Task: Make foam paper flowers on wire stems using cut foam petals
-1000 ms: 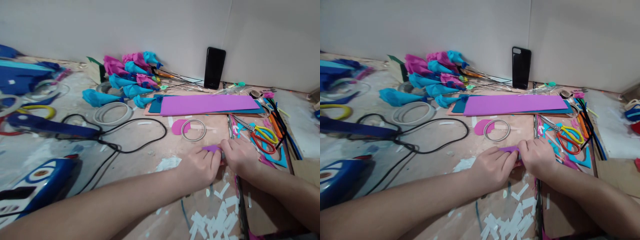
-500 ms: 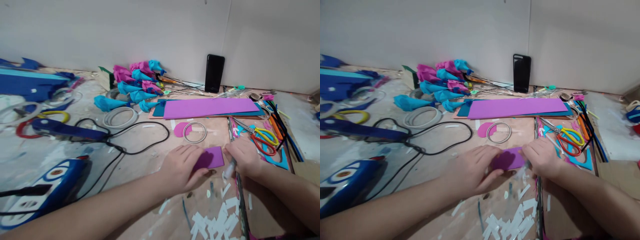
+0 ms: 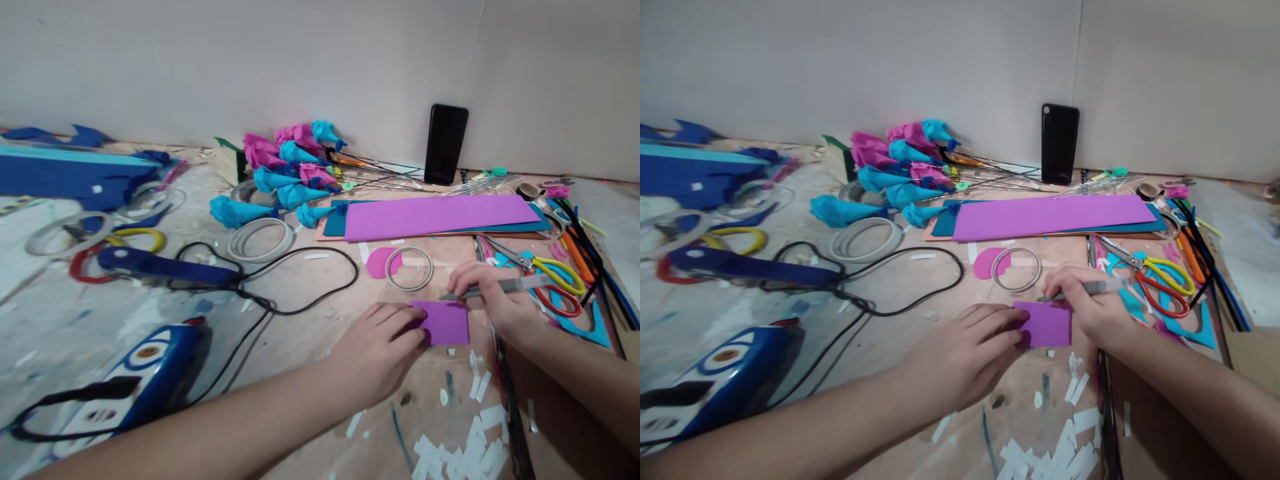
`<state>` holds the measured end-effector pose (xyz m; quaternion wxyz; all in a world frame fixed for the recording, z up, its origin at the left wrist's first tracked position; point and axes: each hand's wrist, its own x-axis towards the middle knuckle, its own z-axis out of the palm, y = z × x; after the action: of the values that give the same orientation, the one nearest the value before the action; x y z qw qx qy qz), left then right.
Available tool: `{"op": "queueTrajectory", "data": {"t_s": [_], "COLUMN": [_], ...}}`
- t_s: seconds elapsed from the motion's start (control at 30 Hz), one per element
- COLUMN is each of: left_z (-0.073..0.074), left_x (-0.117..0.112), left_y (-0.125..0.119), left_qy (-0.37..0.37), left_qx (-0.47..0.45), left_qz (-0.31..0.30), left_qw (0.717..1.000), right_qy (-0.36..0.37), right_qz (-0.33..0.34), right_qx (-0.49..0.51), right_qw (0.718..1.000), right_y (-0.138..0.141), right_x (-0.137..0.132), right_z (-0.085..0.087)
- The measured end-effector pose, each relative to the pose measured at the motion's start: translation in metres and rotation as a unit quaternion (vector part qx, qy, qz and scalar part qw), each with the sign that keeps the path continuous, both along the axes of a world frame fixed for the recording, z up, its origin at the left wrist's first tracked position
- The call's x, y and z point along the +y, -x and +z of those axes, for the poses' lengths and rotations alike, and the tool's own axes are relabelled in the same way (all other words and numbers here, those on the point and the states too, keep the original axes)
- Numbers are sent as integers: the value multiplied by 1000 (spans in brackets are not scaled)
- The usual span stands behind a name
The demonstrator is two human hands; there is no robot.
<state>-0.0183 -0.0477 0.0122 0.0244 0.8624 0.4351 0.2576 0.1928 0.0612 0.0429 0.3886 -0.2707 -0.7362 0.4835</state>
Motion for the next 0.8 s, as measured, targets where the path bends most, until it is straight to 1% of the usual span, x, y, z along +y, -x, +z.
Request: {"op": "queueTrajectory", "data": {"t_s": [0.1, 0.2, 0.27, 0.33, 0.43, 0.53, 0.7, 0.8], "left_z": [-2, -2, -1, 1, 2, 2, 0, -1], "left_x": [0, -2, -3, -4, -5, -4, -4, -4], "left_y": [4, 4, 3, 2, 3, 4, 4, 4], "left_qy": [15, -8, -15, 4, 41, 51, 57, 50], "left_qx": [-24, -21, -2, 17, 30, 20, 15, 26], "left_qz": [7, 2, -27, -49, -50, -49, -39, -31], "left_qw": [1000, 1000, 1000, 999, 997, 997, 998, 998], "right_qy": [82, 106, 124, 153, 183, 182, 148, 128], "right_qz": [16, 37, 57, 64, 72, 101, 146, 160], "right_qx": [-34, -71, -98, -116, -122, -140, -166, -177], "right_qw": [996, 991, 986, 979, 973, 968, 964, 963], "right_y": [14, 14, 9, 5, 2, 3, 4, 4], "right_x": [5, 7, 7, 7, 10, 13, 17, 19], "right_z": [0, -4, -8, -11, -13, -10, -1, 1]}}
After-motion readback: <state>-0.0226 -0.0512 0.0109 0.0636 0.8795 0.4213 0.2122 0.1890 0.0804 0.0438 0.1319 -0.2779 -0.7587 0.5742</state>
